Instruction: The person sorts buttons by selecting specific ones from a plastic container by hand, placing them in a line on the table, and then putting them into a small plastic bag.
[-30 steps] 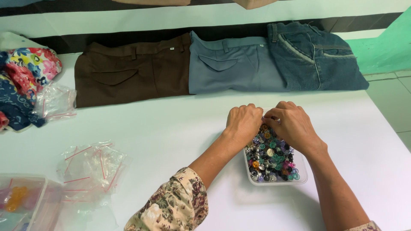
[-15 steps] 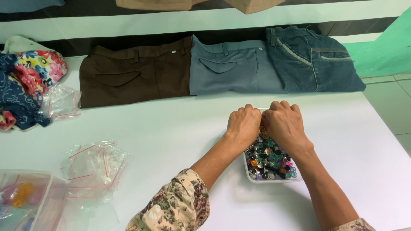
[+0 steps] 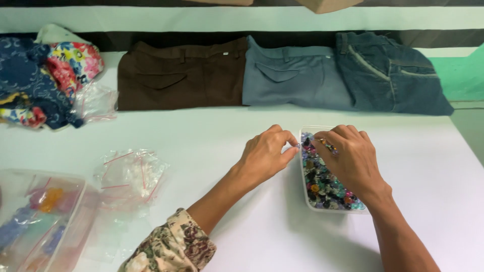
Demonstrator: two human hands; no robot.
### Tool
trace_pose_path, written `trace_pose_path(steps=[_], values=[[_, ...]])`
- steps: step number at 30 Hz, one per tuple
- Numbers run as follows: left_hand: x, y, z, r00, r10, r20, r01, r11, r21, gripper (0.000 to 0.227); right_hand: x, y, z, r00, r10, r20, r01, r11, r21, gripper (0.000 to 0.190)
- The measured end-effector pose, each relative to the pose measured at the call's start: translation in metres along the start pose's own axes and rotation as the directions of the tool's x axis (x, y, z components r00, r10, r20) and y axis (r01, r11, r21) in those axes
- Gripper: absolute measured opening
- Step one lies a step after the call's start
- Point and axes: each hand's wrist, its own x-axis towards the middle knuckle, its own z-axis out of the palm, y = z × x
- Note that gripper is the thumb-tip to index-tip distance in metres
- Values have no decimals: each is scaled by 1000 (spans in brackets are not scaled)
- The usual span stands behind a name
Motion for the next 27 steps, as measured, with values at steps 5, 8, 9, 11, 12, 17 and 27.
trace_pose_path(steps=[5, 8, 9, 11, 12, 17, 27], values=[[-64, -35, -35, 993, -121, -18, 121, 991, 59, 18, -4, -73, 12, 982, -187, 12, 185, 975, 121, 14], [-93, -60, -40, 981, -193, -26, 195, 972, 133, 17, -5, -113, 36, 961, -252, 112, 235, 962, 140, 14], [-100, -69, -38, 976, -215, -23, 216, 961, 174, 16, -7, -125, 45, 950, -233, 209, 211, 970, 122, 13], [-110, -89, -32, 974, -225, -36, 227, 953, 200, 16, -7, -139, 67, 935, -234, 268, 215, 972, 98, 13], [-113, -98, -28, 974, -224, -44, 228, 947, 226, 15, -7, -145, 78, 920, -222, 323, 213, 975, 66, 14], [-116, -106, -27, 968, -251, -18, 246, 932, 266, 17, -5, -158, 85, 917, -187, 353, 171, 982, 75, 17], [-104, -63, -48, 976, -216, -39, 218, 943, 253, 20, -10, -144, 33, 956, -190, 225, 156, 974, 162, 20]])
